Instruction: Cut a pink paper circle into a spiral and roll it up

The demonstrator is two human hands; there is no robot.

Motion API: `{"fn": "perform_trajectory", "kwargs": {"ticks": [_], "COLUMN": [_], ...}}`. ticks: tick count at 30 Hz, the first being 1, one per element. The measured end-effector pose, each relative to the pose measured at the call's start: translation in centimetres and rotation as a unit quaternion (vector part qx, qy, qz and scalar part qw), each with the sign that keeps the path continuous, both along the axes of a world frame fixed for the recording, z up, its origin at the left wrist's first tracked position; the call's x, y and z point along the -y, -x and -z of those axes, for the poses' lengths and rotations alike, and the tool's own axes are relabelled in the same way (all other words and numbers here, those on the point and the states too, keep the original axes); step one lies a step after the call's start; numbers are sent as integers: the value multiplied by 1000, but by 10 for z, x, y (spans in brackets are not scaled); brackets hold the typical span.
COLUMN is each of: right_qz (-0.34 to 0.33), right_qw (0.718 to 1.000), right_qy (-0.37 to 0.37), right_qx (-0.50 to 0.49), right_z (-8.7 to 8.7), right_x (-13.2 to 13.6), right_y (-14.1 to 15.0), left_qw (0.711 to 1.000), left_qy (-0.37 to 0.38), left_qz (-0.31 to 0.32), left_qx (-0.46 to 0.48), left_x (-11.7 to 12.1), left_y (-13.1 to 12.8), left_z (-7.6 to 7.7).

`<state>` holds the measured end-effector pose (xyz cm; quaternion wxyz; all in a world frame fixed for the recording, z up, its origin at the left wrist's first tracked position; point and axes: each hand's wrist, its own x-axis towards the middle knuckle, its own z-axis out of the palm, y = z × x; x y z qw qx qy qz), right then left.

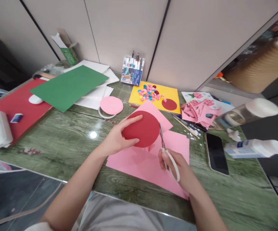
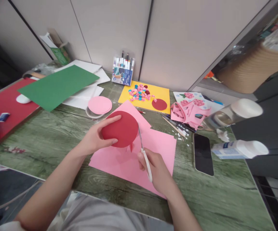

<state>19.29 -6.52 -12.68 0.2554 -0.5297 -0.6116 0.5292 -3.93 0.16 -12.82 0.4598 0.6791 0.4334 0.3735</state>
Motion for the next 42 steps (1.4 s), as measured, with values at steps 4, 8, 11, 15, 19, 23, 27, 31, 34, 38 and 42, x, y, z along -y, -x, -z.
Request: {"fn": "perform_trajectory", "kwargs": {"ticks": [4,8,11,15,19,23,27,31,34,38,42], "right_qz": [4,5,6,3,-5,-14,-17,-20,-18,-19,-21], "right_qw": [1000,1000,1000,1000,999,998,998,998,998,999,999], "right_qy": [5,4,8,18,22,21,19,18,20,24,18], "right_qx": [-2,0,4,16,38,51,58,62,54,41,44], "right_z": [0,0,-1,-1,-3,-5,-5,-5,-5,-6,-8], "right_x": [-1,-1,-1,-1,-2,-2,-2,-3,-4,-4,-4], "right_y": [0,0,1,1,0,-2,-4,-8,-11,-12,-11], "left_qw": [1000,1000,1000,1000,1000,1000,1000,999,998,996,995], "left_qy": [-4,-13,-12,-13,-3,2,5,4,-8,-13,-14], "left_qz": [1,4,5,11,15,20,21,28,40,51,60], "left_qx": [-3,-8,-9,-18,-19,-14,-15,-20,-46,-77,-79], "left_x": [0,-1,-1,-2,-2,-3,-3,-3,-3,-2,-3], "left_y": [0,1,2,4,7,8,9,9,9,8,8], "left_z": [0,0,-1,-5,-7,-8,-8,-7,-6,-5,-5]}}
